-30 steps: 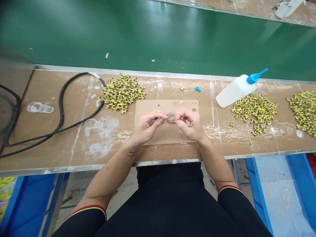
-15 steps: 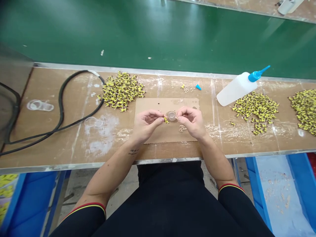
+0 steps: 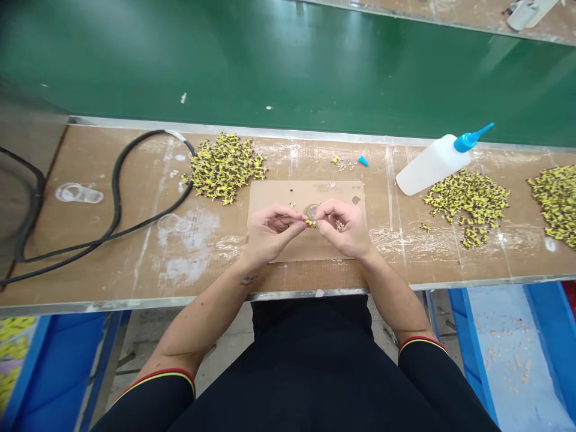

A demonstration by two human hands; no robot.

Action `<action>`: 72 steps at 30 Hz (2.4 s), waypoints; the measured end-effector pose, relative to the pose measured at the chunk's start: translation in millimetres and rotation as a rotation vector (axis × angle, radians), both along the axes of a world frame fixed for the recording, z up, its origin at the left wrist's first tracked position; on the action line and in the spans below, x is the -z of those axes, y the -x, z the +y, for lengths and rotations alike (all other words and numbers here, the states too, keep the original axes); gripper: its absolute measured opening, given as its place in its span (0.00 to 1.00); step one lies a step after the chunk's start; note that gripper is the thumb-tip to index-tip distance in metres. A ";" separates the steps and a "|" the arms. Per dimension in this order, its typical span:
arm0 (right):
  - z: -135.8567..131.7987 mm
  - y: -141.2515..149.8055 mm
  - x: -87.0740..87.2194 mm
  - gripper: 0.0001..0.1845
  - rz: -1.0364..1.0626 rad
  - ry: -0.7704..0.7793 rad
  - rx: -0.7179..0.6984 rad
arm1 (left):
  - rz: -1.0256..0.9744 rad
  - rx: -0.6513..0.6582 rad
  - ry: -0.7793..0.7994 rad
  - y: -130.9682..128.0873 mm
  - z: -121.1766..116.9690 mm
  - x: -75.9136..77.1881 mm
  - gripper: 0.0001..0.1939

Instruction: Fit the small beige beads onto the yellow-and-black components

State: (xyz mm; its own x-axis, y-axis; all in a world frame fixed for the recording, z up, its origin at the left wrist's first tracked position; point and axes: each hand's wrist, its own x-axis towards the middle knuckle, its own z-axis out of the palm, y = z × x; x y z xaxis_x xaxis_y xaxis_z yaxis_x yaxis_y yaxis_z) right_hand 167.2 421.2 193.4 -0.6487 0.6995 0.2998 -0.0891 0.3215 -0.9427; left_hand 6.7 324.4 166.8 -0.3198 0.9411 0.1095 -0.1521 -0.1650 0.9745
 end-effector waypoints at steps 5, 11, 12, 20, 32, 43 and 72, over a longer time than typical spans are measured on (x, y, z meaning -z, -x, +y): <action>-3.1 3.0 0.1 0.04 -0.003 -0.152 0.014 | 0.082 -0.050 -0.077 -4.0 -1.6 -2.0 0.14; -5.2 4.4 0.2 0.04 -0.054 -0.209 0.035 | 0.142 -0.098 -0.133 -5.9 -1.3 -1.6 0.10; -5.3 4.4 0.4 0.04 -0.058 -0.211 0.040 | 0.145 -0.101 -0.140 -6.0 -1.3 -1.4 0.10; -5.9 4.0 0.5 0.05 -0.049 -0.225 0.036 | 0.181 -0.127 -0.118 -6.7 -2.8 -2.2 0.11; -9.6 6.3 -1.2 0.05 -0.047 -0.302 0.071 | 0.449 -0.251 -0.382 -12.0 -4.4 -1.3 0.05; -11.5 7.0 2.3 0.06 0.019 -0.329 0.066 | 0.565 -0.327 -0.500 -13.0 -3.0 2.9 0.09; -19.5 9.5 1.3 0.06 0.028 -0.318 0.078 | 0.485 -0.427 -0.458 -18.9 -5.0 2.9 0.12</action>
